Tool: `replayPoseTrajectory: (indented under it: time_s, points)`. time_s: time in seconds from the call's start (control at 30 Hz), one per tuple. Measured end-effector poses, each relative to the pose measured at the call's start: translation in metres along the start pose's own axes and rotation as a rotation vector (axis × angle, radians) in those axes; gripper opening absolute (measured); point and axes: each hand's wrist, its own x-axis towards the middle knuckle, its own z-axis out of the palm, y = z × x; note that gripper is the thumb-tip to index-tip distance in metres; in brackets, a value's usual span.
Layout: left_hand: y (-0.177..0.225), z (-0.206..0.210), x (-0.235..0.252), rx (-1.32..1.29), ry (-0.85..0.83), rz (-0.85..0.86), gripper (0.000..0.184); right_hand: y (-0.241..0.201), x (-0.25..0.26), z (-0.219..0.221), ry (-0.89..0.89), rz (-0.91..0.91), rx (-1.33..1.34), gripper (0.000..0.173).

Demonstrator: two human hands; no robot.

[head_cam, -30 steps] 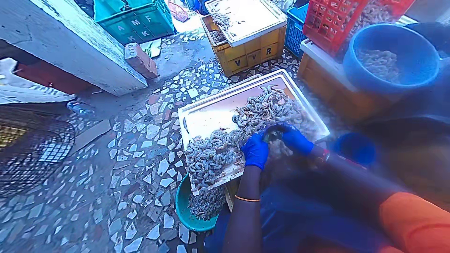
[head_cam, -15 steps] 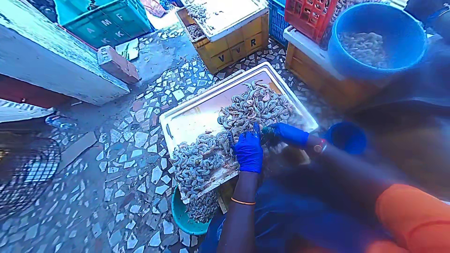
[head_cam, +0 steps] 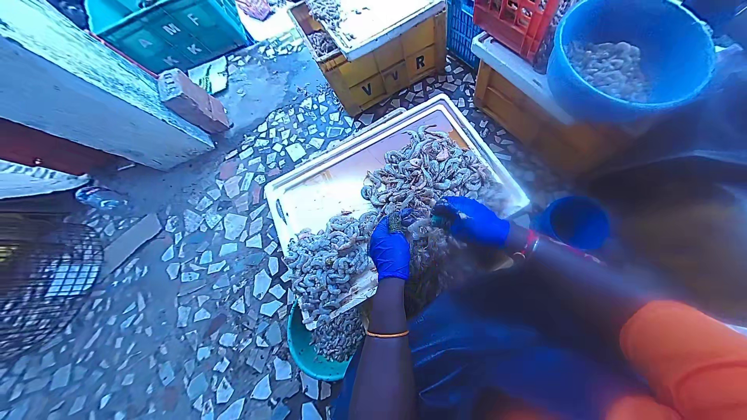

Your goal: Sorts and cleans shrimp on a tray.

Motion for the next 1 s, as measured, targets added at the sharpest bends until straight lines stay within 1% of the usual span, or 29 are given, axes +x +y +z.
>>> replayPoseTrajectory:
  time_s: [0.03,0.1,0.13,0.17,0.2,0.23,0.27,0.33,0.37,0.4,0.47,0.53,0.57,0.63,0.7,0.73,0.8,0.83,0.9,0.93,0.97,1.0]
  points:
    - [-0.007,-0.003,0.003,0.024,-0.042,0.061,0.041,-0.001,0.001,-0.003,-0.02,0.055,0.019,0.023]
    - [-0.016,-0.006,0.005,0.011,-0.193,0.212,0.062,-0.007,0.005,-0.011,-0.054,0.128,0.058,0.025]
    - [-0.016,-0.003,0.003,-0.008,-0.237,0.26,0.064,-0.007,0.007,-0.011,-0.07,0.128,0.048,0.027]
    - [-0.015,0.002,0.0,-0.013,-0.238,0.282,0.06,-0.006,0.009,-0.009,-0.08,0.107,0.015,0.026]
    - [-0.012,0.006,-0.004,0.023,-0.216,0.288,0.048,-0.005,0.009,-0.004,-0.08,0.083,-0.011,0.025]
    - [-0.008,0.009,-0.008,0.111,-0.189,0.266,0.038,-0.005,0.009,-0.001,-0.077,0.076,-0.015,0.024]
    - [-0.003,0.008,-0.01,0.215,-0.168,0.231,0.035,-0.01,0.008,-0.001,-0.072,0.103,0.052,0.025]
    - [-0.001,0.004,-0.006,0.361,-0.116,0.167,0.033,-0.025,0.005,-0.011,-0.09,0.282,0.306,0.032]
    - [-0.005,0.0,-0.002,0.358,-0.114,0.133,0.033,-0.026,0.004,-0.015,-0.074,0.335,0.39,0.032]
    - [-0.009,-0.004,0.001,0.288,-0.135,0.1,0.033,-0.024,0.004,-0.018,-0.081,0.341,0.374,0.03]
    - [-0.013,-0.01,0.002,0.013,-0.175,0.093,0.034,-0.012,0.005,-0.019,-0.133,0.235,0.113,0.028]
    - [-0.013,-0.005,-0.003,-0.271,-0.179,0.129,0.036,-0.002,0.007,-0.008,-0.177,0.171,-0.079,0.039]
    - [-0.011,0.001,-0.007,-0.364,-0.184,0.142,0.036,-0.002,0.008,-0.002,-0.172,0.14,-0.095,0.041]
    - [-0.004,0.014,-0.013,-0.526,-0.191,0.134,0.04,-0.004,0.009,0.01,-0.072,0.039,-0.117,0.037]
    - [0.0,0.024,-0.017,-0.688,-0.159,0.065,0.037,-0.012,0.011,0.019,-0.04,0.059,-0.145,0.034]
    - [-0.002,0.026,-0.016,-0.771,-0.164,0.035,0.04,-0.015,0.011,0.022,-0.03,0.064,-0.15,0.034]
    - [-0.005,0.029,-0.012,-0.974,-0.161,-0.034,0.036,-0.015,0.01,0.03,0.008,0.035,-0.193,0.029]
    - [-0.005,0.028,-0.009,-1.034,-0.141,-0.066,0.035,-0.015,0.01,0.032,0.019,0.024,-0.184,0.028]
    - [-0.009,0.017,-0.002,-1.039,-0.039,-0.121,0.033,-0.021,0.007,0.031,-0.05,0.03,-0.099,0.026]
    - [-0.012,0.009,0.004,-0.979,0.041,-0.134,0.032,-0.024,0.006,0.029,-0.126,0.03,-0.074,0.025]
    - [-0.017,-0.001,0.009,-0.866,0.138,-0.128,0.031,-0.025,0.006,0.028,-0.205,0.024,-0.06,0.026]
    - [-0.023,-0.013,0.013,-0.734,0.23,-0.108,0.034,-0.023,0.007,0.027,-0.292,0.036,-0.073,0.03]
